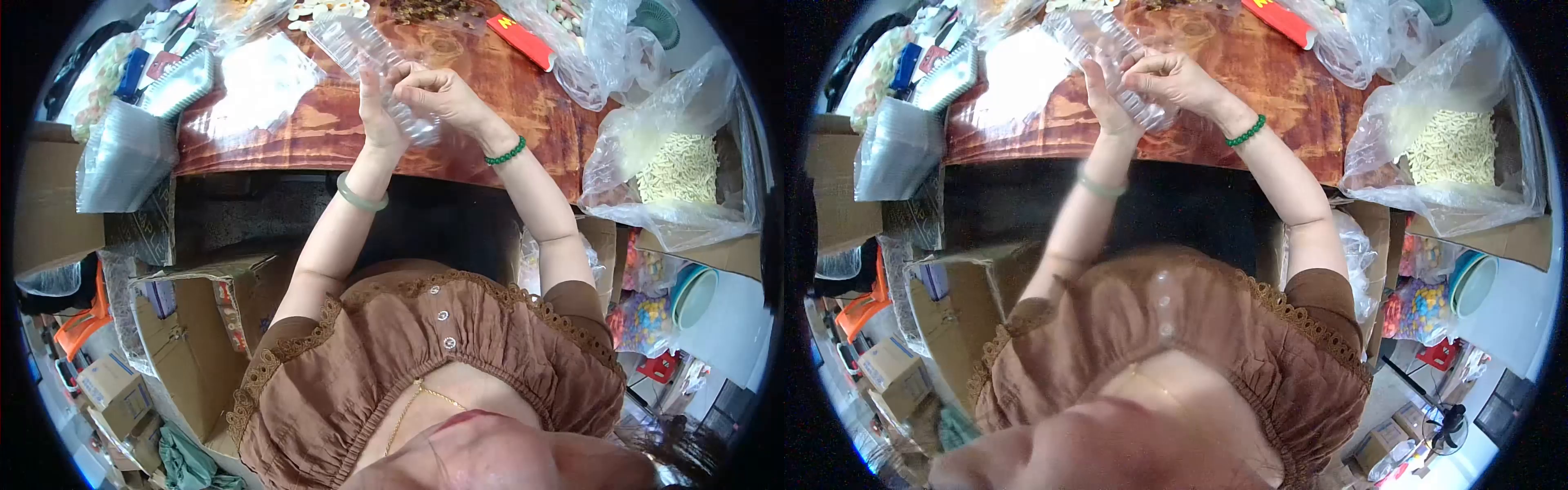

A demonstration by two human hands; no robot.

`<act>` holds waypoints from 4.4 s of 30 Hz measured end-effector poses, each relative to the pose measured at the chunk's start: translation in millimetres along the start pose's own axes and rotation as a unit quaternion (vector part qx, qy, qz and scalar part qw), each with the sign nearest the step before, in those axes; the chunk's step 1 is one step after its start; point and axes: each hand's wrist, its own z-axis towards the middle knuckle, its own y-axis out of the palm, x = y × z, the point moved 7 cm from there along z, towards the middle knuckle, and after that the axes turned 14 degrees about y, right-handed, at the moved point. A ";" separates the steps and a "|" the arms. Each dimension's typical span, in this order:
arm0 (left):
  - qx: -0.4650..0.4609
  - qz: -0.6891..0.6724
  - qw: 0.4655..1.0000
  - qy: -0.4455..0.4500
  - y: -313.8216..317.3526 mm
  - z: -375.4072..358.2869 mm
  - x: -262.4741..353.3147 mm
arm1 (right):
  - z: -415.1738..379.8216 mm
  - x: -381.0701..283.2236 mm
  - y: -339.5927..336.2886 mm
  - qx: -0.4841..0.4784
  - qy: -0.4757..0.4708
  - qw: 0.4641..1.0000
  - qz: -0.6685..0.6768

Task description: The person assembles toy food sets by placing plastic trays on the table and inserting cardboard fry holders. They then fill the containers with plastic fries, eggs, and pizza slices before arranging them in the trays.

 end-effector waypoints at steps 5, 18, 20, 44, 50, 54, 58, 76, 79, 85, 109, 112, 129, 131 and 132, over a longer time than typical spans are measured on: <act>0.045 -0.006 0.999 0.004 -8.1 0.1 -23.9 | -29.5 -16.4 -2.6 0.060 0.002 0.994 -0.089; 0.088 -0.008 0.992 -0.089 -36.5 -28.5 -5.8 | -71.7 -12.8 -210.4 0.129 0.083 0.972 -0.181; 0.117 -0.004 0.990 -0.081 -51.5 -25.6 -15.2 | -51.8 25.3 -255.4 0.083 0.257 0.853 -0.446; -0.010 0.003 1.000 -0.020 -1.0 -27.8 -9.4 | -35.3 12.0 10.3 0.029 0.045 0.998 -0.037; 0.006 0.083 0.995 0.055 -28.1 -36.5 12.3 | -53.3 -1.9 38.6 0.134 -0.091 0.967 -0.195; 0.063 0.155 0.982 0.084 -43.7 -63.4 58.6 | -46.9 -2.3 29.6 0.115 -0.062 0.988 -0.085; 0.129 0.143 0.973 0.127 -78.4 -107.6 107.9 | -10.8 8.3 -15.4 0.015 0.059 0.996 -0.060; 0.123 0.088 0.986 0.071 1.4 -79.7 57.2 | -101.6 -50.8 83.8 0.076 -0.244 0.895 -0.366; -0.002 0.077 0.997 0.015 33.6 -78.9 35.4 | -142.8 -40.1 20.5 0.217 -0.225 0.908 -0.277; -0.332 0.719 0.593 0.144 8.7 -75.3 45.6 | -214.8 5.7 -139.1 0.313 0.083 0.942 0.083; -0.481 0.599 0.586 0.256 96.8 51.0 -86.0 | -96.9 47.4 -319.5 0.504 0.106 0.761 -0.395; -0.519 0.573 0.569 0.281 115.7 85.3 -164.8 | -97.2 44.8 -315.5 0.508 0.093 0.773 -0.367; -0.626 0.573 0.479 0.224 136.3 119.5 -306.2 | -200.6 17.7 -287.4 0.620 -0.027 0.677 -0.395; -0.600 0.484 0.620 0.149 152.5 124.1 -286.8 | -212.0 2.6 -280.7 0.634 0.025 0.668 -0.389; -0.589 0.454 0.667 0.048 163.6 123.5 -276.9 | -207.0 -19.5 -262.6 0.600 -0.043 0.664 -0.444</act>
